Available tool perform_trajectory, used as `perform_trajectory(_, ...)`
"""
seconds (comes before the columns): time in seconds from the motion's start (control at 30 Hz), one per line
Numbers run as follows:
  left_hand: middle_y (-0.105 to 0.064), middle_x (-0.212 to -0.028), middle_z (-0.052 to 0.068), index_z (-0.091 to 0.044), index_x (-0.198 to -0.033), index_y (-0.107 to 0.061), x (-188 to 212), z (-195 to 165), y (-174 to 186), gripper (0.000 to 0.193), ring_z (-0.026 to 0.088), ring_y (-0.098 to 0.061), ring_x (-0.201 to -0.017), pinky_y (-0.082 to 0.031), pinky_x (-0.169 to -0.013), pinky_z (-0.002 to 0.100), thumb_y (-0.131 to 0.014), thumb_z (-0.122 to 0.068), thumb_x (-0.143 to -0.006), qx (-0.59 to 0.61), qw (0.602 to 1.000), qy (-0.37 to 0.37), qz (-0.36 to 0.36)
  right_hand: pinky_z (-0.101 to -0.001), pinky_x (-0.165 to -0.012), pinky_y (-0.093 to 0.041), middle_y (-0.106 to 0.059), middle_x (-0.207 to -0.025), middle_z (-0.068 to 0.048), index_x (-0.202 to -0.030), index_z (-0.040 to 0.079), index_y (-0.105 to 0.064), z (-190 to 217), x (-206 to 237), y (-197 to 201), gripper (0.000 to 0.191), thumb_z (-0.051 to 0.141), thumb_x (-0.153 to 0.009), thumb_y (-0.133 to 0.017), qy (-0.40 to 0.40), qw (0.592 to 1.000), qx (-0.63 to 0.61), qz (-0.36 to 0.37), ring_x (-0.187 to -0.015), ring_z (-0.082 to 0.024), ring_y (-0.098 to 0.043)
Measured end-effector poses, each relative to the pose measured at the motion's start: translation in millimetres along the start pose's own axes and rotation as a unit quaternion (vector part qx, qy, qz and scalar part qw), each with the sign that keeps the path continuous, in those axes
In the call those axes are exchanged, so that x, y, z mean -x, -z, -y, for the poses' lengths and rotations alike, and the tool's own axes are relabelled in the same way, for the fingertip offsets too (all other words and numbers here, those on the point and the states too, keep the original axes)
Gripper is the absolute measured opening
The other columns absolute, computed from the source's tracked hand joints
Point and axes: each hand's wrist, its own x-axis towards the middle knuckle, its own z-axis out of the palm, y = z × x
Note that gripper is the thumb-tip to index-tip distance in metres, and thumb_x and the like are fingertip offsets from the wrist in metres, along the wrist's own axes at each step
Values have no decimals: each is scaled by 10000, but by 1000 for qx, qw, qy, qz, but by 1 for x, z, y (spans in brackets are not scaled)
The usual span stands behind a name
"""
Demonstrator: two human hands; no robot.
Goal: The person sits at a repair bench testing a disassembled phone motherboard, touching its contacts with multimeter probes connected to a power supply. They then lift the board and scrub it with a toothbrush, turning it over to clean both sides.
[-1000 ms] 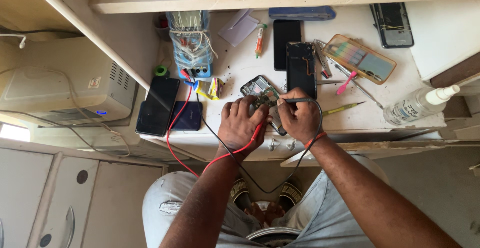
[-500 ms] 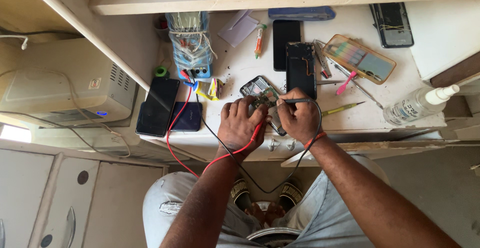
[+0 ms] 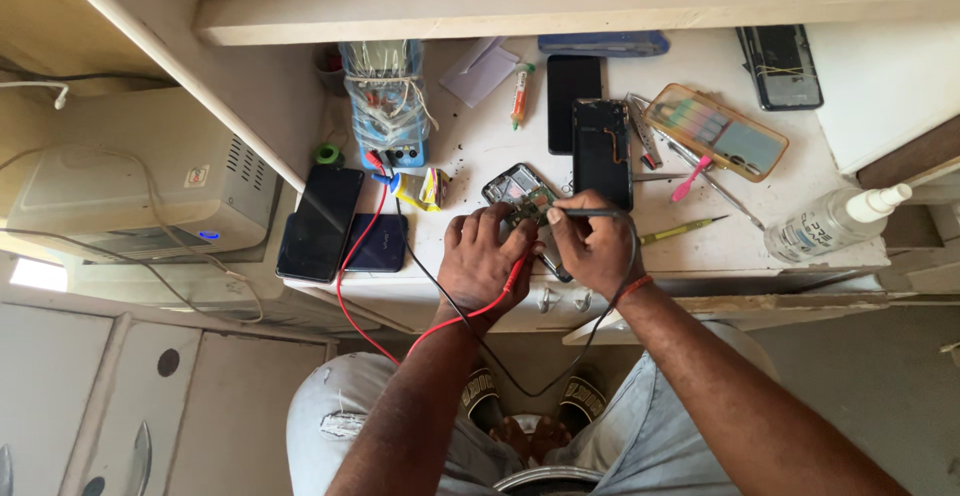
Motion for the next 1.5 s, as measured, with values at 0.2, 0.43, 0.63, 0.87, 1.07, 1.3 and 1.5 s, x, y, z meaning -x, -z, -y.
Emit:
perform_trajectory(0.2, -601, -1282, 155, -170, -1213, -646, 1, 3, 4, 353, 345, -584, -1178, -416, -1002, 522, -678, -337, -904, 13, 1000, -9, 7, -336, -591, -523, -715, -761, -107, -949, 31, -701, 5, -3, -1, 154, 182, -952, -733, -48, 999, 17, 18, -629, -211, -675)
perform_trajectory(0.43, -602, -1274, 160, -161, -1216, -647, -4, 2, 9, 337, 341, -584, -1173, -413, -994, 513, -674, -330, -926, 19, 999, -18, -21, -351, -678, -560, -733, -843, -122, -950, 46, -675, 8, -9, 2, 123, 166, -963, -701, 35, 999, 11, -2, -758, -256, -738)
perform_trajectory(0.63, -598, -1270, 147, -165, -1216, -638, 0, 1, 7, 335, 340, -585, -1157, -414, -993, 513, -670, -327, -925, 11, 1000, -12, -12, -356, -668, -553, -728, -829, -125, -952, 45, -681, 8, -4, 2, 133, 176, -960, -705, 14, 1000, 27, 1, -740, -256, -731)
perform_trajectory(0.87, -603, -1265, 127, -160, -1228, -653, -1, -2, 2, 351, 331, -588, -1141, -423, -1011, 509, -675, -339, -927, 23, 999, 26, -28, -350, -668, -551, -733, -836, -112, -964, 47, -686, 0, -4, 2, 146, 193, -976, -697, 6, 1000, 15, 11, -755, -235, -734)
perform_trajectory(1.07, -616, -1262, 129, -157, -1231, -663, -2, -4, 0, 337, 333, -596, -1126, -429, -996, 500, -683, -333, -944, 22, 998, 33, -39, -341, -625, -538, -731, -800, -107, -952, 45, -694, -3, -2, 4, 152, 196, -961, -708, -19, 1000, 19, 15, -688, -219, -714)
perform_trajectory(1.3, -615, -1265, 133, -149, -1231, -661, -3, -3, 0, 341, 331, -601, -1136, -433, -1006, 503, -680, -324, -940, 18, 999, 25, -42, -320, -639, -538, -724, -824, -96, -979, 44, -682, -2, -4, 4, 157, 200, -993, -696, 20, 1000, 9, 14, -723, -186, -712)
perform_trajectory(1.5, -615, -1264, 138, -151, -1218, -662, -3, -4, 0, 335, 337, -601, -1143, -428, -1012, 513, -684, -330, -936, 15, 999, 32, -32, -316, -595, -518, -717, -774, -88, -958, 43, -688, -1, -4, 4, 150, 191, -964, -709, -14, 1000, 13, 21, -642, -167, -673)
